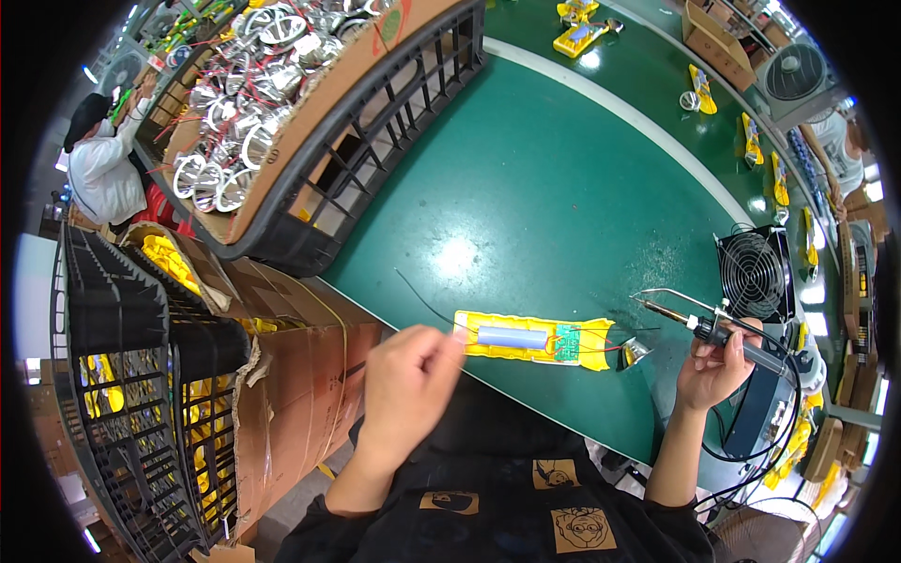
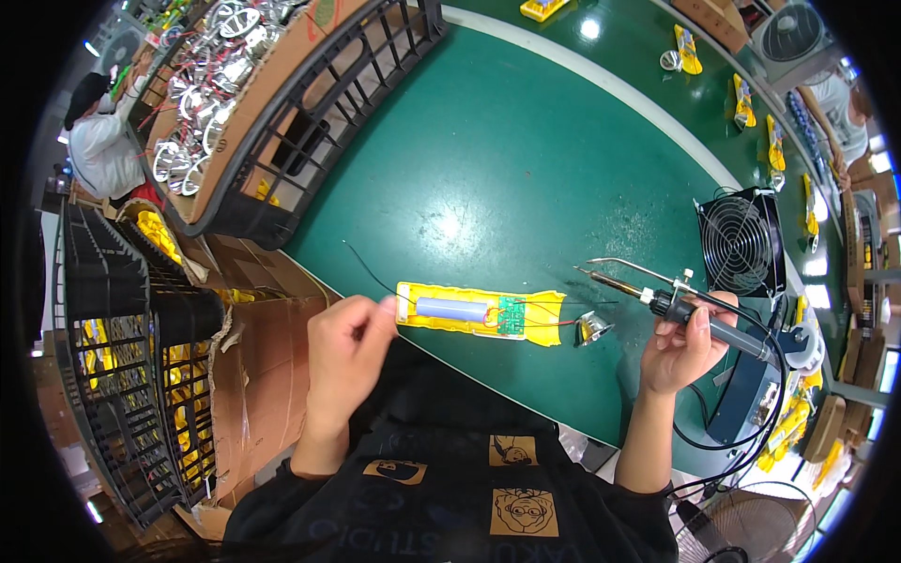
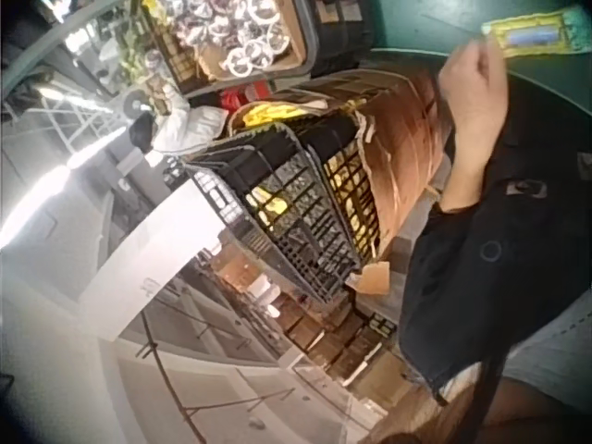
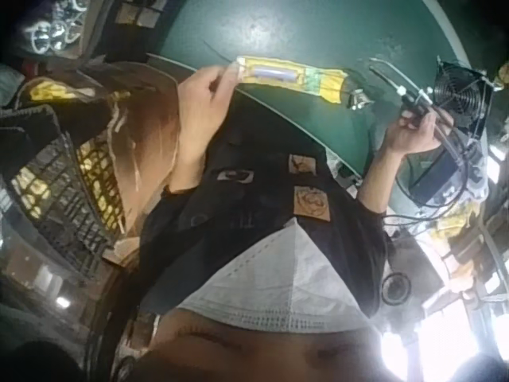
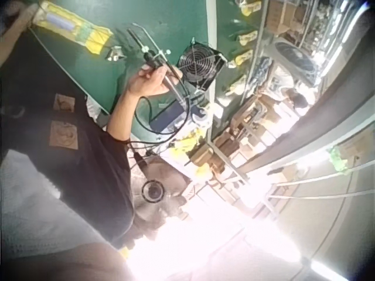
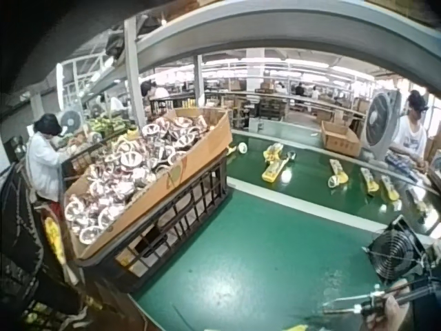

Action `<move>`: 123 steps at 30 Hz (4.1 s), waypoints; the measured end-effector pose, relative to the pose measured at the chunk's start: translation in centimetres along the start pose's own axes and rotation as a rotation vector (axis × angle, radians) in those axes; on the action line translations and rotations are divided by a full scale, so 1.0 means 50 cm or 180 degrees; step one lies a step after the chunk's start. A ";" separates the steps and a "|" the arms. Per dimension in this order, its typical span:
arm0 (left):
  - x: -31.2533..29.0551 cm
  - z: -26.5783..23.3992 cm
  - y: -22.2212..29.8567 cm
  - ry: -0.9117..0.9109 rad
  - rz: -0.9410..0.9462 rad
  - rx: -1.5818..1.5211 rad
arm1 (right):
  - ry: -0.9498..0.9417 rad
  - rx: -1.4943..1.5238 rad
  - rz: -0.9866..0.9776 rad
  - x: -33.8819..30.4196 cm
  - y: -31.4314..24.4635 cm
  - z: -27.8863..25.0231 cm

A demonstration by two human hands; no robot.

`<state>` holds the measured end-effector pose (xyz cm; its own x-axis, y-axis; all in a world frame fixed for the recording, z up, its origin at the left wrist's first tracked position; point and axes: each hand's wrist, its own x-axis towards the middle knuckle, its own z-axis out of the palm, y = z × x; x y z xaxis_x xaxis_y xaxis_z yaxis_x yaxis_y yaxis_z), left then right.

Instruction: The person solders wires onto circuit boards with a soldering iron, then assembles LED light fixtures by hand using the circuit boards, LED reflectors, and yellow plastic housings.

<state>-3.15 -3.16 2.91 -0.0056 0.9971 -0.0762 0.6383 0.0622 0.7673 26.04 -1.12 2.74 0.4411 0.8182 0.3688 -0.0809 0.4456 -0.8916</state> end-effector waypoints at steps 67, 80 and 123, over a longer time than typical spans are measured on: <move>0.048 0.105 0.008 0.0239 0.1756 -0.0254 | -0.0951 -0.0556 0.0484 -0.043 -0.005 0.028; 0.046 0.109 0.007 0.0294 0.1760 -0.0248 | -0.0956 -0.0688 0.0286 -0.047 -0.001 0.028; 0.049 0.073 0.026 0.0012 0.1883 -0.0032 | -0.0030 -0.0023 -0.0128 0.005 -0.008 -0.015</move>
<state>0.45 -0.78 1.39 0.3465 0.8625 0.3688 0.5264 -0.5041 0.6847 26.86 -1.38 2.96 0.4354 0.8030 0.4069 -0.0567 0.4755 -0.8779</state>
